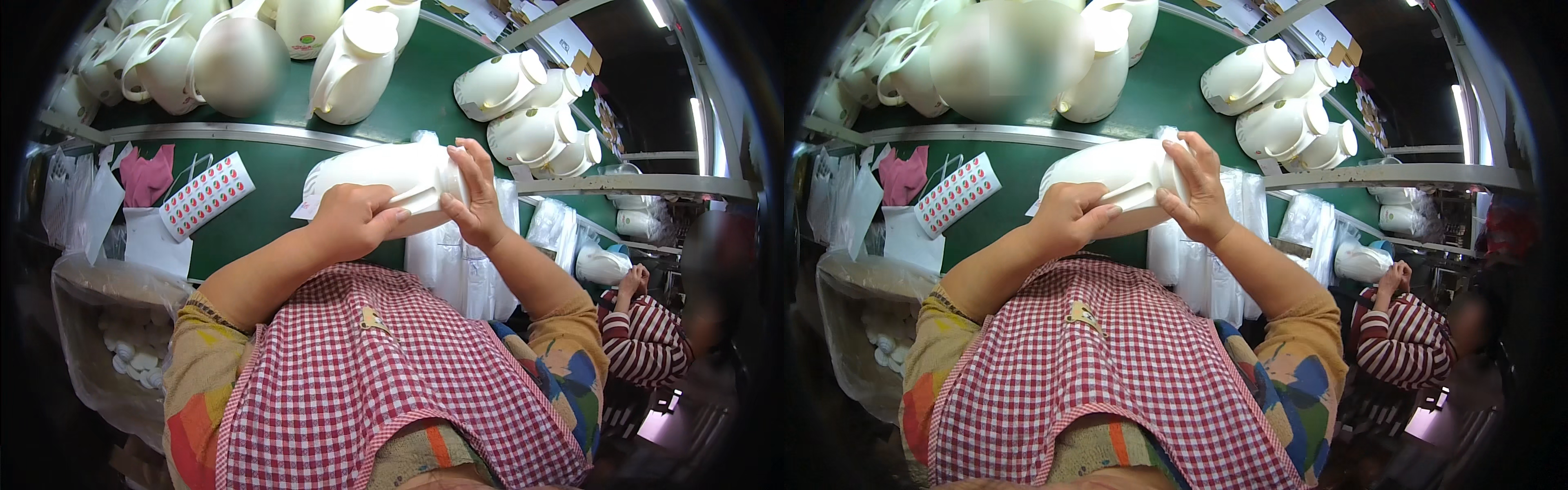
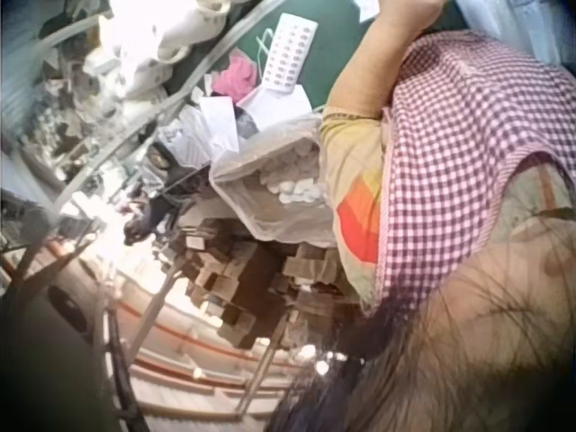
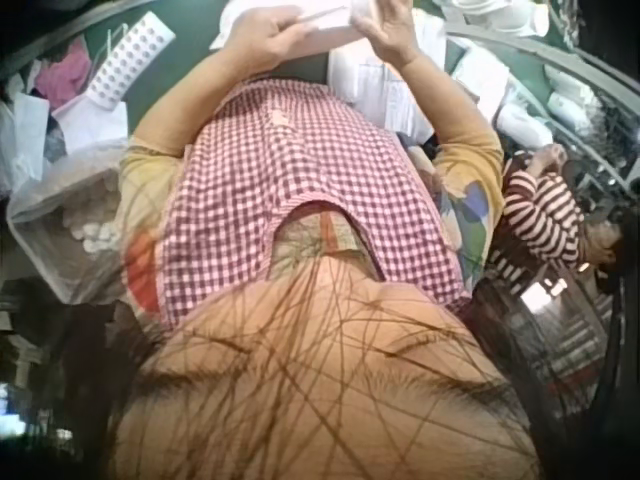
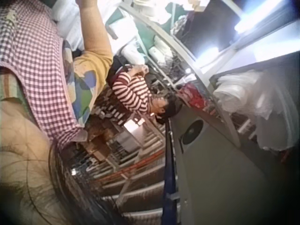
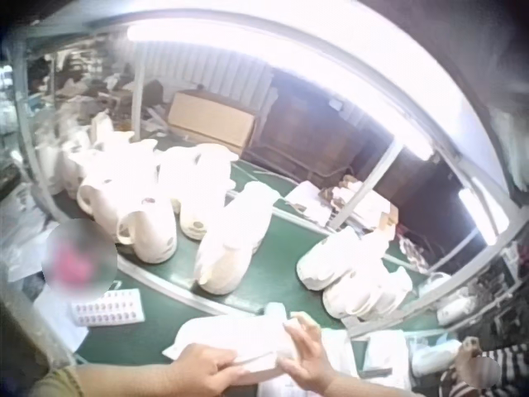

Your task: The person repeatedly picks up white plastic pitchers, applies a small round sticker to each, and places them on a green work surface. They also attach a tag to the handle of one pitcher and retrieve small white plastic caps from a bag, placing them on the table.

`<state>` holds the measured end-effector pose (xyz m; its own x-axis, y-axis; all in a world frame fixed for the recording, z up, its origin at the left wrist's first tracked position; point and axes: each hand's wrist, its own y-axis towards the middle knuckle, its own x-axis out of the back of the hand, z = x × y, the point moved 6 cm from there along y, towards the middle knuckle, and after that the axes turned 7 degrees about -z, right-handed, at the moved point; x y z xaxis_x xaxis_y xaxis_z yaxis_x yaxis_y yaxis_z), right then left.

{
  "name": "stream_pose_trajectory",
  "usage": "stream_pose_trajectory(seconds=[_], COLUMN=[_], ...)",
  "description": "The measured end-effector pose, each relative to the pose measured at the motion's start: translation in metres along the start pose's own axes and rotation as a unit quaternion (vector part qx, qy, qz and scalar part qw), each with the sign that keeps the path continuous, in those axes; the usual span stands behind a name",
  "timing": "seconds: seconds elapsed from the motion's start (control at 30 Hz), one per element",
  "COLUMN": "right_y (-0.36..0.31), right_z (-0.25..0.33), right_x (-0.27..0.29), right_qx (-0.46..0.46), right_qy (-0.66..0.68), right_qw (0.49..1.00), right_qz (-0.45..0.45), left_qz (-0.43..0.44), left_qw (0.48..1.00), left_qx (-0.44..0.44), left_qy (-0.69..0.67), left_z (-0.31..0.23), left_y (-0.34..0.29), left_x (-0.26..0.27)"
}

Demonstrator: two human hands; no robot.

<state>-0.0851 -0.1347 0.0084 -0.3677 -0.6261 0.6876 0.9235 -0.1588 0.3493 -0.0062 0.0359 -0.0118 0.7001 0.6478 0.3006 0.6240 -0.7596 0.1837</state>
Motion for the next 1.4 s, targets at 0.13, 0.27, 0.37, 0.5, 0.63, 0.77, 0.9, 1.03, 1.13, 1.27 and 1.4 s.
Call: stream_pose_trajectory(seconds=[0.13, 0.27, 0.37, 0.5, 0.63, 0.77, 0.9, 1.03, 1.13, 1.27, 1.4], right_y=[-0.015, -0.013, -0.014, -0.009, -0.007, -0.006, -0.009, -0.011, -0.011, -0.009, -0.012], right_z=[0.010, 0.029, 0.043, 0.051, 0.064, 0.081, 0.052, 0.044, 0.052, 0.056, 0.033], right_x=[-0.017, -0.020, -0.021, -0.021, -0.022, -0.027, -0.035, -0.035, -0.035, -0.030, -0.026], right_qx=[-0.033, 0.003, 0.027, 0.130, 0.204, 0.261, 0.049, -0.032, 0.138, 0.124, -0.017], right_qy=[0.002, -0.062, -0.079, -0.075, -0.074, -0.081, -0.147, -0.054, -0.069, -0.091, -0.164], right_qw=[0.999, 0.997, 0.996, 0.988, 0.975, 0.953, 0.980, 0.996, 0.980, 0.970, 0.974], right_qz=[0.015, 0.041, 0.013, 0.026, 0.055, 0.134, 0.123, 0.058, 0.123, 0.188, 0.159], left_qz=[0.006, 0.016, 0.035, 0.070, 0.095, 0.107, 0.032, 0.025, 0.079, 0.103, 0.058], left_qw=[1.000, 1.000, 0.999, 0.985, 0.988, 0.973, 0.993, 0.998, 0.983, 0.979, 0.990], left_qx=[0.001, 0.017, 0.006, 0.094, 0.050, 0.107, 0.088, 0.054, 0.098, 0.114, 0.109], left_qy=[0.014, -0.012, -0.016, -0.127, -0.112, -0.176, -0.076, -0.015, -0.130, -0.131, -0.069], left_z=[0.005, 0.009, 0.010, 0.024, 0.028, 0.037, 0.029, 0.023, 0.033, 0.043, 0.041], left_y=[-0.023, -0.034, -0.043, -0.044, -0.045, -0.042, -0.048, -0.041, -0.036, -0.039, -0.042], left_x=[0.008, 0.017, 0.018, 0.017, 0.022, 0.036, 0.037, 0.040, 0.042, 0.037, 0.024])
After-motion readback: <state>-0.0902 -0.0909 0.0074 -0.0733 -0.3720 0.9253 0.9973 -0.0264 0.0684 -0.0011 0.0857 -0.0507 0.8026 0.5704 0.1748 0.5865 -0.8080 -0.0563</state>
